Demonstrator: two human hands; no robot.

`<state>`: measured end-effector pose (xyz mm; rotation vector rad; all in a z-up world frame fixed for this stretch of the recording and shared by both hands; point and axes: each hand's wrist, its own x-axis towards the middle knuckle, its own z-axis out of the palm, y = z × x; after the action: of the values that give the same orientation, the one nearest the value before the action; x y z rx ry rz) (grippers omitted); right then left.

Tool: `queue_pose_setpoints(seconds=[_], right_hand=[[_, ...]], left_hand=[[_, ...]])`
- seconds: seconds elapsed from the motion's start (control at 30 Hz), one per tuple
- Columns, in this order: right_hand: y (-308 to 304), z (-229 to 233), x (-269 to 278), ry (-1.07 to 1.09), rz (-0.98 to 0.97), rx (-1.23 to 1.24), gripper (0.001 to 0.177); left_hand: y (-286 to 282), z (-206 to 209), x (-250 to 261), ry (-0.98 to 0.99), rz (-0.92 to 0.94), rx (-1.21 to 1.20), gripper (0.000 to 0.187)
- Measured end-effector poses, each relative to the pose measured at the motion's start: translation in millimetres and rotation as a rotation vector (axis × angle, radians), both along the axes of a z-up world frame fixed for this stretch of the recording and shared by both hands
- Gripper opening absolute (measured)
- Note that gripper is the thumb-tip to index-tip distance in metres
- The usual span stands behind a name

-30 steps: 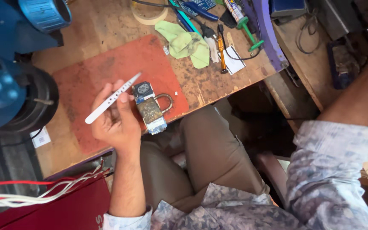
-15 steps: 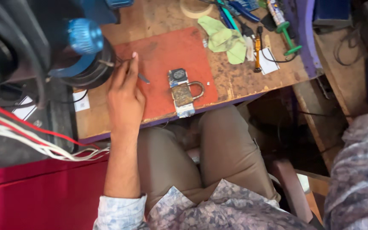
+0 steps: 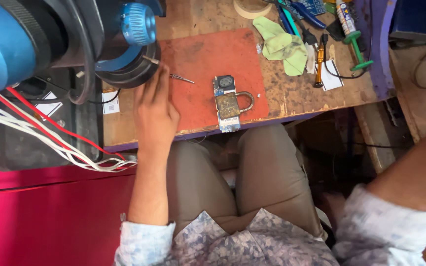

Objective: The person retrieves a small metal component from a drawer and places it on a workbench. They then use a soldering iron to apply solder to the component and a small electronic device, likely a lock mechanism, while holding it with tweezers.

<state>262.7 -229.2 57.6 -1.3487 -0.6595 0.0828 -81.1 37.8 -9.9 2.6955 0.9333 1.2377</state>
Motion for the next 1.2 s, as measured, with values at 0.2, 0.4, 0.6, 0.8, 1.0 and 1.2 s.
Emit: queue_pose_setpoints(seconds=[0.2, 0.4, 0.6, 0.8, 1.0, 1.2], right_hand=[[38, -40, -47, -0.330, 0.101, -0.325, 0.008], [73, -50, -87, -0.722, 0.366, -0.413, 0.019], [98, -37, -97, -0.901, 0.414, -0.506, 0.018], [96, -38, -95, -0.805, 0.431, -0.624, 0.011], [83, -40, -102, -0.889, 0.401, -0.483, 0.010], [80, -42, -102, -0.795, 0.437, -0.496, 0.014]], left_hand=[[-58, 2, -14, -0.144, -0.191, -0.102, 0.031], [-72, -2, -6, -0.056, -0.330, -0.102, 0.039], [-77, -12, 7, -0.150, -0.279, -0.088, 0.029], [-80, -16, 7, -0.193, -0.269, -0.106, 0.030], [-84, -23, 6, -0.212, -0.248, -0.098, 0.027], [-90, -29, 6, -0.196, -0.234, -0.039, 0.025]])
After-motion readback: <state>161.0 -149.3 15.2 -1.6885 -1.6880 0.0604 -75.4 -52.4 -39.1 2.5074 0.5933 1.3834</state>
